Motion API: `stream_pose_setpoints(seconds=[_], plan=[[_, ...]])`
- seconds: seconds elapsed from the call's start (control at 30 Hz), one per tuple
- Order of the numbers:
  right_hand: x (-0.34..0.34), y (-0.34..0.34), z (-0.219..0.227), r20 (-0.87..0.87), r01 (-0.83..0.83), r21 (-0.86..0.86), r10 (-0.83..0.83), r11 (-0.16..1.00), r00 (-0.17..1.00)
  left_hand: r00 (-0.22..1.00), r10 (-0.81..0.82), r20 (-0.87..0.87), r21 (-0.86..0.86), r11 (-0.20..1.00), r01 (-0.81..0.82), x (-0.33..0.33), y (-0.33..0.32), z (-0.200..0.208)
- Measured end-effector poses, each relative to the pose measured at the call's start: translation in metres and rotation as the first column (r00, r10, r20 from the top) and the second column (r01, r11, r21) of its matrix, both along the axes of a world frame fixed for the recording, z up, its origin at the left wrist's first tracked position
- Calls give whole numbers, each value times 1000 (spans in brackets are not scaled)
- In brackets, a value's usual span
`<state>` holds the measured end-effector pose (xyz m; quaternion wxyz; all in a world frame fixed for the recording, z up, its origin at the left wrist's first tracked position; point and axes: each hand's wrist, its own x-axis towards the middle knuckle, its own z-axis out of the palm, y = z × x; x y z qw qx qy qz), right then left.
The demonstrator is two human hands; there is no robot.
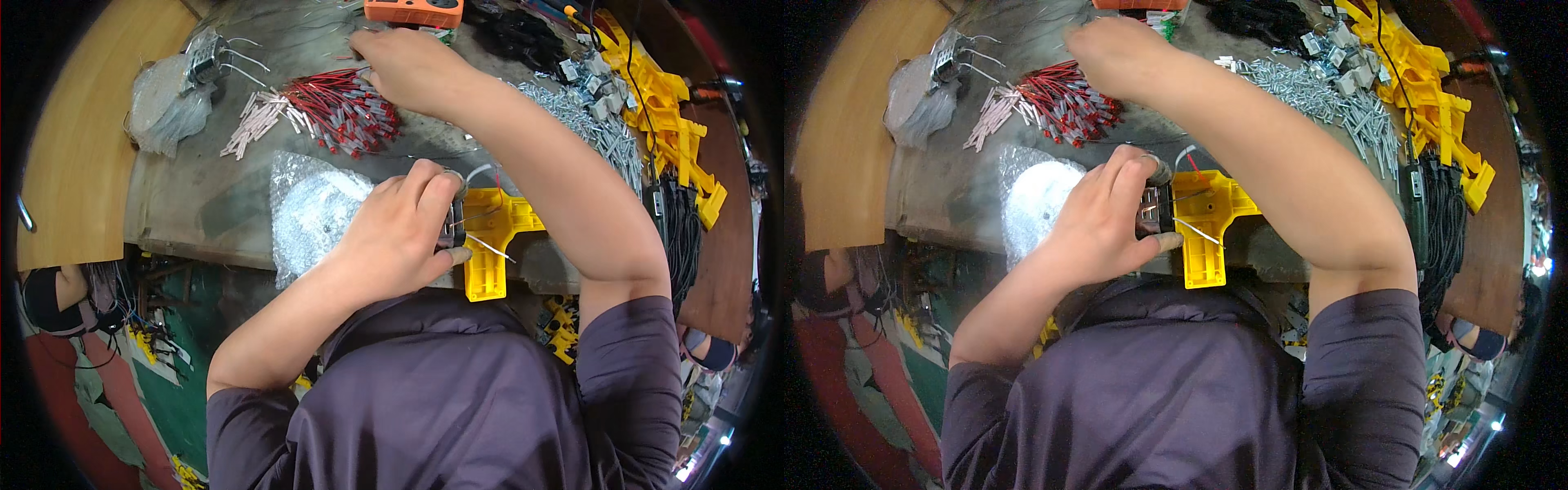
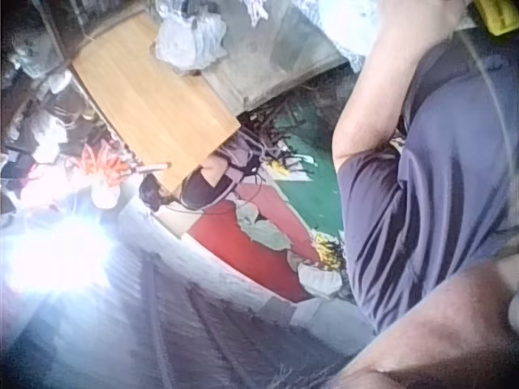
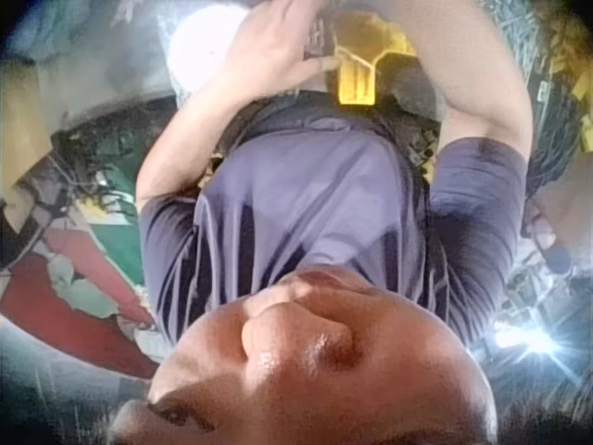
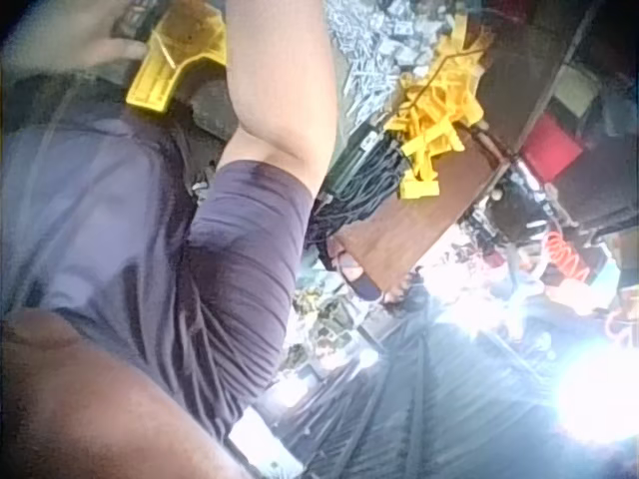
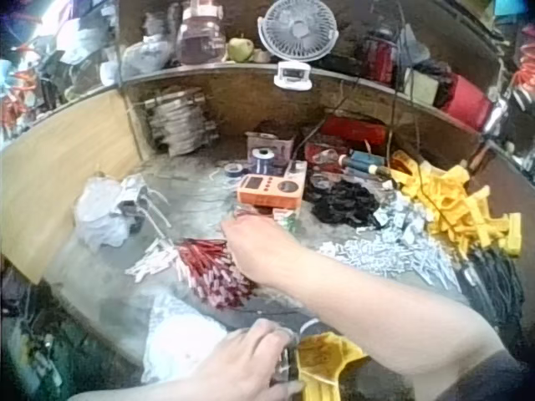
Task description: Soldering internal wiring and assembling the yellow plastic housing of a handheld device.
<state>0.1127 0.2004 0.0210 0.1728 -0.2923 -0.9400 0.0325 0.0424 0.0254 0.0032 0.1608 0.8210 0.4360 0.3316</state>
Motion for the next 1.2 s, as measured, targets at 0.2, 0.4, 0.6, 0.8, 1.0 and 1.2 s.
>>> stream_pose_setpoints(seconds=[0.2,0.4,0.6,0.8,1.0,1.2], plan=[[-14,15,-6,142,21,27,-25,999,990,1000,-10,12,18,1000,10,1,1,-2],[24,-6,25,149,59,15,-60,998,987,988,8,155,-15,1000,-6,-5,0,-2],[110,-64,53,-311,-34,-185,-26,982,950,989,115,98,-117,988,-103,-7,1,-2],[171,-135,1,-337,108,-537,-331,837,881,969,129,209,-181,979,-91,1,5,-8],[161,-144,-2,-155,27,-248,-67,968,986,984,158,76,-231,963,-137,-2,1,-5],[157,-134,7,-78,-4,-292,-20,956,997,983,149,103,-145,980,-134,3,2,-3]])
